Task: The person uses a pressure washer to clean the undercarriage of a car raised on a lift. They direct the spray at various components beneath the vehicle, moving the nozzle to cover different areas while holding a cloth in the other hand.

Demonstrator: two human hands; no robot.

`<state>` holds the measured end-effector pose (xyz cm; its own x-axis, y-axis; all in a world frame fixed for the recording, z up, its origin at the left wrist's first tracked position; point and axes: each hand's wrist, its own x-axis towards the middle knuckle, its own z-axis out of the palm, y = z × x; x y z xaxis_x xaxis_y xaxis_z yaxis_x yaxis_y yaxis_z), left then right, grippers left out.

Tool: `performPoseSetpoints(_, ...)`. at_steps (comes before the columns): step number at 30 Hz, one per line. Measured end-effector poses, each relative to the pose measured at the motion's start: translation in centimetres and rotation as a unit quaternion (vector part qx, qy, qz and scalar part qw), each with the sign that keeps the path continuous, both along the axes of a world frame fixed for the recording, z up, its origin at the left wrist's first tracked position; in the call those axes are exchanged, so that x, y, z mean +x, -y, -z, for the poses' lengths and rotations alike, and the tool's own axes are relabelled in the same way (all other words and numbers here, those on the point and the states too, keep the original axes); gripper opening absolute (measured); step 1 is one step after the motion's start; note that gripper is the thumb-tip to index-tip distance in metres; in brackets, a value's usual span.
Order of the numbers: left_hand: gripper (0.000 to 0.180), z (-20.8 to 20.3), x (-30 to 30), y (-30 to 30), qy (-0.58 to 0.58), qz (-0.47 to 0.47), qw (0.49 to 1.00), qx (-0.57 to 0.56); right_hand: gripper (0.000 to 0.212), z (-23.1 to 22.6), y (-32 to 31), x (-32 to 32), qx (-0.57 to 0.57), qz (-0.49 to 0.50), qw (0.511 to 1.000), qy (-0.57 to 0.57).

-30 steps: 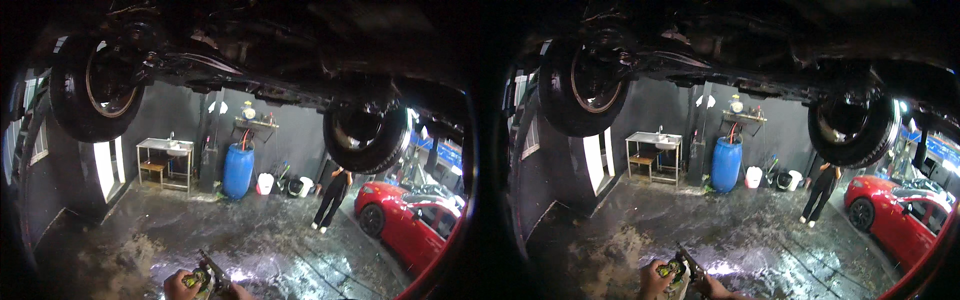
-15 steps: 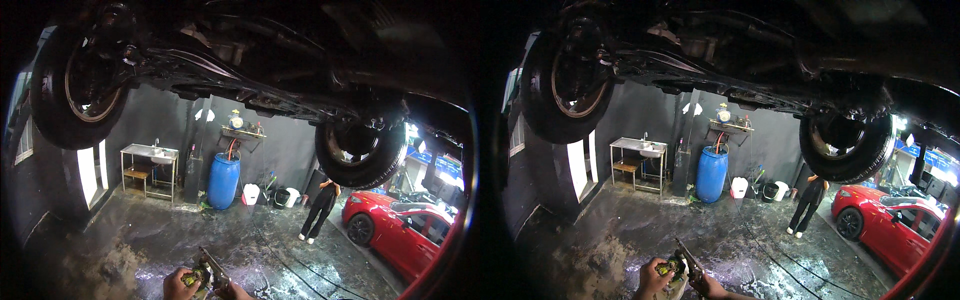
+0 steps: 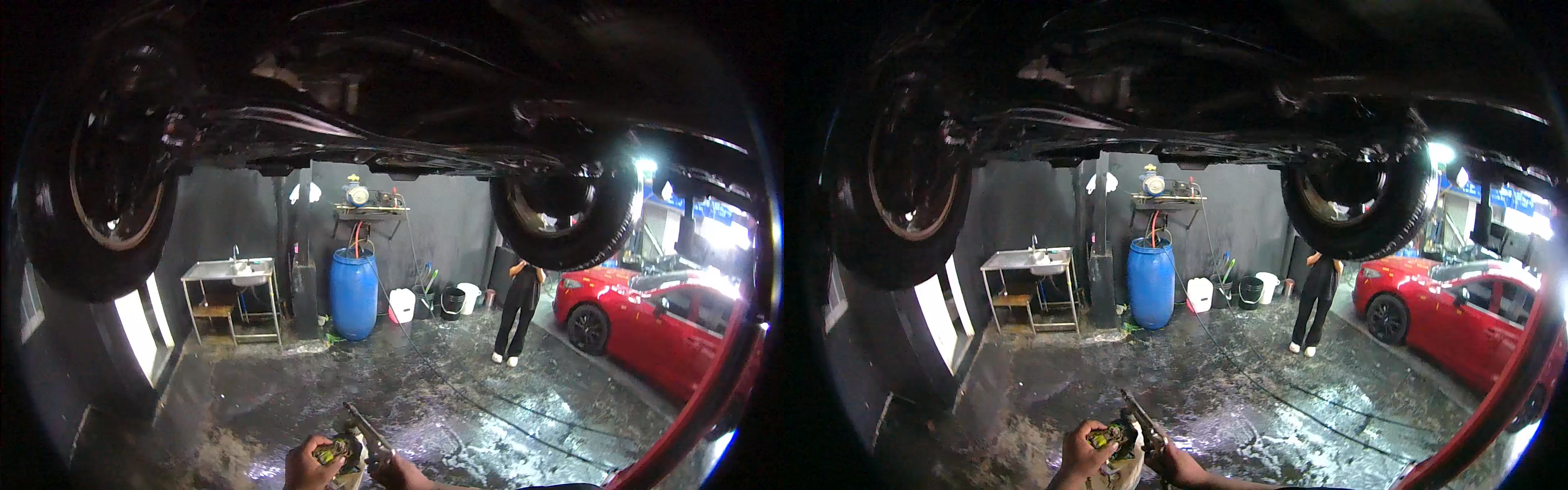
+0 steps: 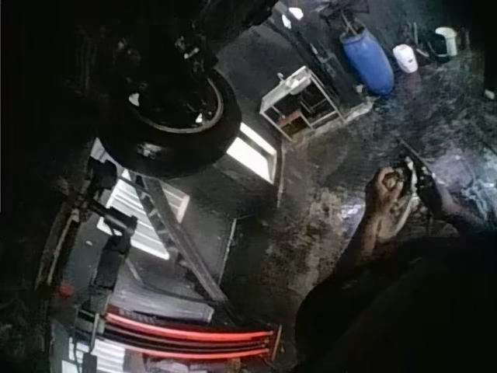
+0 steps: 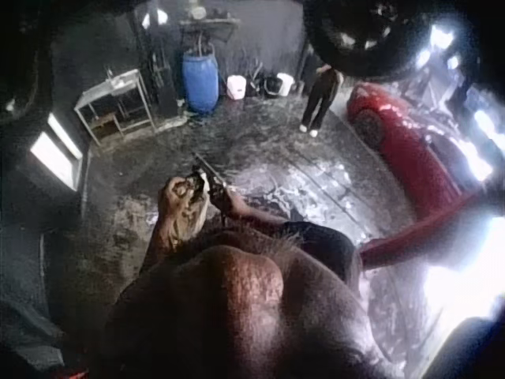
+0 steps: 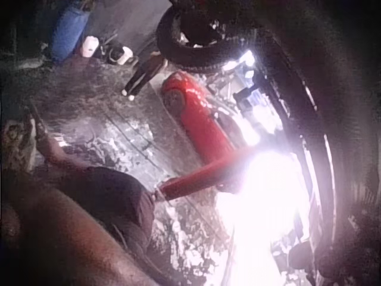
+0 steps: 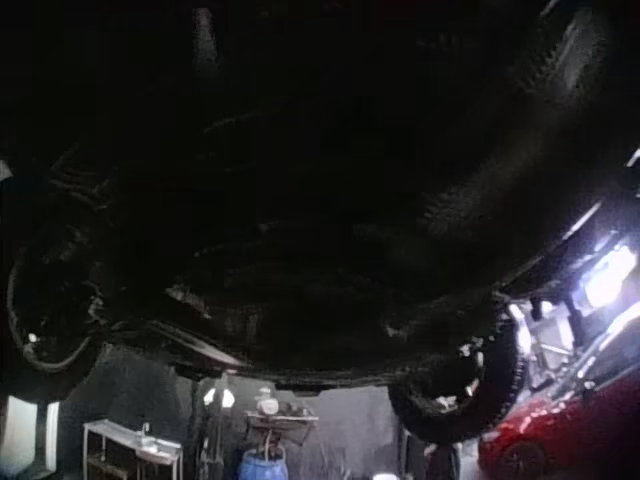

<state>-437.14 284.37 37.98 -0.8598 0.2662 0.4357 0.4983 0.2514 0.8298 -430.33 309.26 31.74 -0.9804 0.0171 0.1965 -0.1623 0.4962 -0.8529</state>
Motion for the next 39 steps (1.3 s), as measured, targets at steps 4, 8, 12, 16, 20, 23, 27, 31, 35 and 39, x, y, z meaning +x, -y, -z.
performPoseSetpoints(4,0.047,-2.9,-0.5,0.0,-0.022,0.027,0.999,-0.013,0.053,-2.1,0.1,1.1,0.009,0.018,1.0,-0.019)
performPoseSetpoints(8,0.046,-5.1,0.0,-1.1,-0.035,0.049,0.998,-0.031,0.056,-3.9,-0.2,3.0,0.0,0.035,0.999,-0.035)
performPoseSetpoints(12,0.046,-6.9,0.3,-1.2,-0.09,0.074,0.993,-0.016,0.065,-4.2,-1.0,2.6,0.082,0.036,0.996,-0.019)
performPoseSetpoints(16,0.043,-6.8,0.6,0.8,-0.109,0.068,0.992,0.001,0.057,-5.9,1.4,3.4,0.076,0.043,0.995,-0.038)
performPoseSetpoints(20,0.043,-5.4,0.3,1.2,-0.159,0.095,0.982,0.03,0.043,1.0,-0.2,0.8,-0.512,-0.149,0.844,-0.05)
performPoseSetpoints(23,0.044,-4.2,-0.2,2.6,-0.135,0.066,0.988,0.022,0.057,-5.0,4.0,3.6,0.128,0.136,0.98,0.075)
performPoseSetpoints(27,0.044,-3.0,-0.7,3.3,-0.087,0.106,0.99,0.039,0.057,0.6,2.5,2.7,-0.051,0.048,0.997,-0.014)
performPoseSetpoints(31,0.043,-2.8,-1.4,4.5,-0.111,0.113,0.986,0.041,0.054,5.2,3.0,0.2,-0.63,-0.077,0.773,0.021)
performPoseSetpoints(35,0.043,-2.9,-1.6,4.7,0.001,0.177,0.983,0.059,0.055,5.2,1.9,1.5,-0.581,-0.15,0.8,0.007)
performPoseSetpoints(39,0.042,-4.6,-1.4,4.2,0.022,0.181,0.983,0.021,0.075,-1.3,5.5,4.6,0.081,0.151,0.985,-0.03)
